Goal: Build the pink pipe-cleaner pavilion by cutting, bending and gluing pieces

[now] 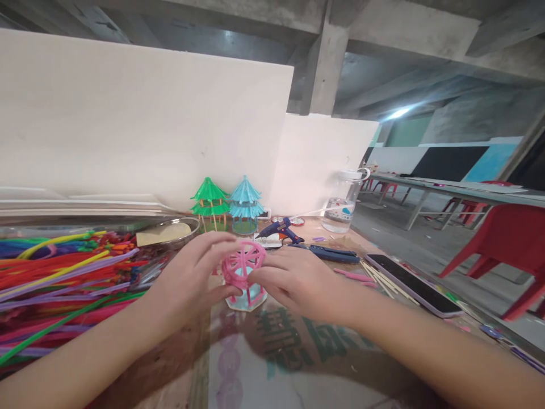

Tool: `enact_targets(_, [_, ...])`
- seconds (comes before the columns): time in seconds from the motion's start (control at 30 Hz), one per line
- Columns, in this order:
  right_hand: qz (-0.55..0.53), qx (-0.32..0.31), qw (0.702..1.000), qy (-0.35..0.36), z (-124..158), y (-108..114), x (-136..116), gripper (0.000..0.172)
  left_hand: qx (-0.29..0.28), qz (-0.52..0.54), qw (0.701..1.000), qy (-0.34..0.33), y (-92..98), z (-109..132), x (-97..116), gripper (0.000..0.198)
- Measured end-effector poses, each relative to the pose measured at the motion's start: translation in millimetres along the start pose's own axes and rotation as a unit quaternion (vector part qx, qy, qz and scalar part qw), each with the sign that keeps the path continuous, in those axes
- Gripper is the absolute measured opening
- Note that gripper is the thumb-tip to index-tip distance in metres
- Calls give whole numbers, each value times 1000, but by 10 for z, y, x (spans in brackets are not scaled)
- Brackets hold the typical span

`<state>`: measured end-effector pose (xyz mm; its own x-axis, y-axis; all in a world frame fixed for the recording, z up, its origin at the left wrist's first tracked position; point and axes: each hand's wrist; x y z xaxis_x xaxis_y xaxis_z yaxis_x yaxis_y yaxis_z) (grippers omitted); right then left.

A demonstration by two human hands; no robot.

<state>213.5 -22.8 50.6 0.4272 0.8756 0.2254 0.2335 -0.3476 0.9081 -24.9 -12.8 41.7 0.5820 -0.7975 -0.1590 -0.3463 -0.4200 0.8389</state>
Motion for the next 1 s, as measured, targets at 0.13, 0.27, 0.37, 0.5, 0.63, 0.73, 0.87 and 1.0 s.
enact_targets(0.13, [-4, 12, 999, 35, 6, 8, 22, 23, -94, 190, 966, 149, -88, -26, -21, 91])
enact_targets(0.27, [-2, 13, 997, 75, 6, 27, 16, 20, -129, 333, 928, 104, -173, -88, 34, 71])
enact_targets(0.37, [-2, 21, 998, 67, 5, 42, 16, 17, -80, 329, 933, 118, -161, -109, 76, 60])
enact_targets(0.5, [-34, 56, 998, 23, 8, 70, 39, 20, -2, 267, 950, 165, -50, -100, 108, 69])
enact_targets(0.63, [-28, 97, 995, 10, -1, 90, 38, 16, 19, 221, 963, 153, 58, -99, 127, 67])
enact_targets(0.73, [59, 118, 991, 6, -5, 108, -12, 14, 43, 171, 976, 131, 73, -76, 111, 68])
enact_targets(0.87, [202, 113, 973, 12, 8, 156, -115, 24, 56, 102, 987, 112, 45, -24, 61, 75])
enact_targets(1.0, [209, 102, 973, -3, 11, 163, -151, 24, 50, 94, 989, 99, 42, -8, 34, 73])
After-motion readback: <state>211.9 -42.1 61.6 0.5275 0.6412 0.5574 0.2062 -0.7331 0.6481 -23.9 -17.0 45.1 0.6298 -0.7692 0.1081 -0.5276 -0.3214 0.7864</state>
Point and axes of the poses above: each hand's wrist, its own z-axis away from the middle knuckle, its own y-axis out of the back of the hand, x = y × z, and after that the axes turned 15 degrees about -x, right-handed
